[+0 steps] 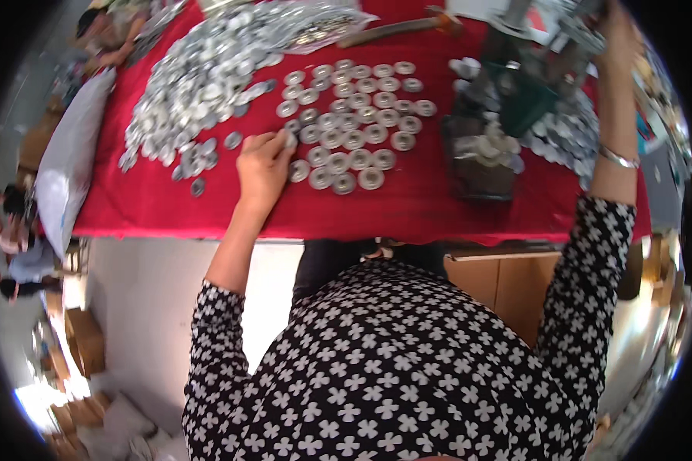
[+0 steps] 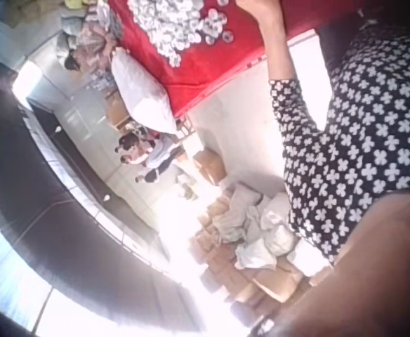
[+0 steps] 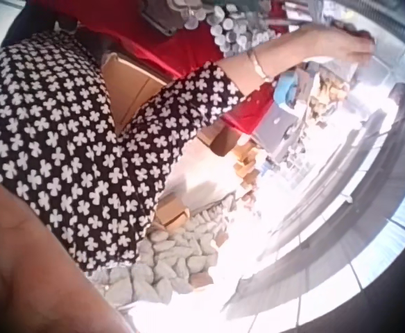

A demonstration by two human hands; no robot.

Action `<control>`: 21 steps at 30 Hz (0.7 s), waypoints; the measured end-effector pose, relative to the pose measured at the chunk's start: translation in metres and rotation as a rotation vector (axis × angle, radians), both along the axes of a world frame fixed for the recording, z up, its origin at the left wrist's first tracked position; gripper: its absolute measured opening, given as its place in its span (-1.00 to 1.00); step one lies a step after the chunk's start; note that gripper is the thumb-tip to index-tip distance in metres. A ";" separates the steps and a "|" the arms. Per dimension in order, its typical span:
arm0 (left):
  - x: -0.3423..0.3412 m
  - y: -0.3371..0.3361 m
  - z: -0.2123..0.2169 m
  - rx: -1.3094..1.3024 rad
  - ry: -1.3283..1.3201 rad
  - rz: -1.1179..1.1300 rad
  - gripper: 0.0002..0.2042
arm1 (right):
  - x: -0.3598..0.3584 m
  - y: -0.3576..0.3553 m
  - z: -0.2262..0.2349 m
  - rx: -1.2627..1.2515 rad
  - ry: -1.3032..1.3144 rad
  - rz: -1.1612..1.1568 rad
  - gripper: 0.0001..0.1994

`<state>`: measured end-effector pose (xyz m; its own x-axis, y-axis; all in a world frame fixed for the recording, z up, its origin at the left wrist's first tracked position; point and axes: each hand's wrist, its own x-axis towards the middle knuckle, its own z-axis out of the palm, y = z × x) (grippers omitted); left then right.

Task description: Assembling small circular components using a manual press machine.

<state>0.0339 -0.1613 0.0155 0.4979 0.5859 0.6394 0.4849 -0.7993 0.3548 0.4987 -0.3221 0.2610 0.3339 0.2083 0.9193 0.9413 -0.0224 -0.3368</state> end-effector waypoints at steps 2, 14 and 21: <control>0.021 -0.011 0.012 -0.057 -0.111 -0.131 -0.70 | -0.052 0.015 0.000 0.231 0.414 0.501 -0.70; 0.190 -0.128 0.035 -0.381 -0.145 -0.606 -0.31 | -0.045 0.008 0.001 0.210 0.513 0.481 -0.73; 0.221 -0.127 0.016 -0.307 -0.209 -0.575 -0.24 | -0.038 0.005 -0.002 0.246 0.494 0.530 -0.73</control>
<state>0.2551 -0.2888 0.0315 0.6680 0.4358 0.6032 -0.0898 -0.7575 0.6467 0.4606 -0.3173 0.2594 0.6309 0.2636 0.7297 0.5436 0.5208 -0.6582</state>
